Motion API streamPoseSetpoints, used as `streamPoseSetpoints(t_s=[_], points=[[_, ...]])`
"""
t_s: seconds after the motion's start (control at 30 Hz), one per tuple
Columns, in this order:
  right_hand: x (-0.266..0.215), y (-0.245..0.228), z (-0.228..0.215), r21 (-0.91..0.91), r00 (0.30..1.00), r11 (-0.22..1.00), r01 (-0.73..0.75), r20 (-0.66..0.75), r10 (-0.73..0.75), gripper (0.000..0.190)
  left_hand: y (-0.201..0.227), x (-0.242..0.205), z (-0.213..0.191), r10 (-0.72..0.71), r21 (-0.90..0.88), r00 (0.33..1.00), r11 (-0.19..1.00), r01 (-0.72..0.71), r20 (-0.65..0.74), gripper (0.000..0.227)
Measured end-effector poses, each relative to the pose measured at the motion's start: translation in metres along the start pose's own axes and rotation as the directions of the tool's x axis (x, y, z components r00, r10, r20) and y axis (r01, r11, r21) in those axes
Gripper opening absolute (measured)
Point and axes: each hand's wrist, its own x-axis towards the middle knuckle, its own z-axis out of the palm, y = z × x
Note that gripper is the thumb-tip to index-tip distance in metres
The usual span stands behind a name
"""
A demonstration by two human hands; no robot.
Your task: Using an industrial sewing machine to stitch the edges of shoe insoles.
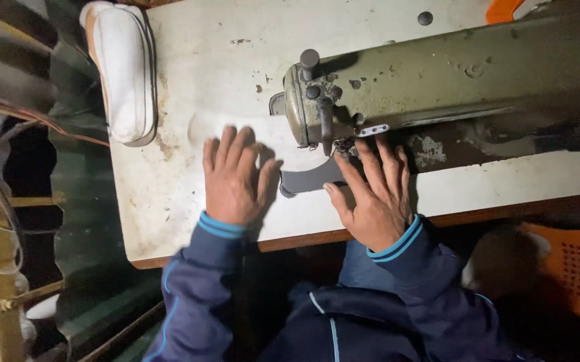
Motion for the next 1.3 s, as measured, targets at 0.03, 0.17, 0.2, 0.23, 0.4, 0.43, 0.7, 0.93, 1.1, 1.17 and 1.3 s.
streamPoseSetpoints(t_s=[0.03, 0.17, 0.2, 0.23, 0.4, 0.43, 0.7, 0.93, 1.1, 1.17, 1.3], points=[[-0.001, 0.001, 0.000, -0.004, 1.000, 1.000, 0.006, -0.007, -0.006, 0.041, 0.005, -0.007, -0.005, -0.027, 0.000, 1.000, 1.000, 0.027, 0.011, 0.036], [-0.001, 0.001, 0.001, 0.013, 0.999, 1.000, -0.006, -0.038, 0.007, 0.041, 0.028, -0.041, -0.013, -0.005, 0.098, 0.998, 0.995, 0.010, -0.055, 0.038], [-0.002, 0.002, 0.002, 0.005, 0.999, 1.000, 0.001, -0.044, -0.001, 0.040, 0.035, -0.047, -0.016, -0.017, 0.076, 0.998, 0.997, 0.022, -0.060, 0.037], [-0.003, 0.002, 0.004, -0.004, 0.999, 1.000, 0.008, -0.050, -0.008, 0.039, 0.043, -0.054, -0.018, -0.030, 0.054, 0.997, 0.998, 0.033, -0.064, 0.037], [-0.004, 0.002, 0.000, 0.022, 0.998, 1.000, -0.006, -0.059, 0.007, 0.037, 0.093, -0.059, -0.021, -0.039, -0.110, 0.998, 0.993, 0.033, -0.046, 0.031], [-0.004, 0.003, -0.001, 0.019, 0.998, 1.000, -0.002, -0.066, 0.003, 0.037, 0.103, -0.059, -0.021, -0.032, -0.174, 0.998, 0.985, 0.022, -0.055, 0.032], [-0.005, 0.003, -0.008, 0.018, 0.999, 0.999, -0.033, -0.036, 0.034, 0.027, 0.135, -0.055, -0.035, 0.076, -0.270, 0.997, 0.960, -0.078, -0.017, 0.033], [-0.004, 0.004, -0.009, 0.002, 0.999, 0.999, -0.040, -0.018, 0.041, 0.025, 0.130, -0.075, -0.031, 0.095, -0.235, 0.991, 0.969, -0.071, 0.093, 0.058], [-0.004, 0.004, -0.009, -0.007, 0.999, 0.999, -0.047, -0.013, 0.047, 0.026, 0.129, -0.083, -0.030, 0.096, -0.219, 0.989, 0.973, -0.071, 0.108, 0.065], [-0.004, 0.004, -0.010, -0.006, 0.999, 0.999, -0.048, -0.013, 0.048, 0.026, 0.130, -0.083, -0.030, 0.089, -0.209, 0.990, 0.976, -0.064, 0.112, 0.064], [-0.004, 0.005, -0.010, 0.003, 0.999, 0.999, -0.042, -0.024, 0.042, 0.025, 0.130, -0.082, -0.027, 0.082, -0.191, 0.992, 0.980, -0.062, 0.100, 0.059]])
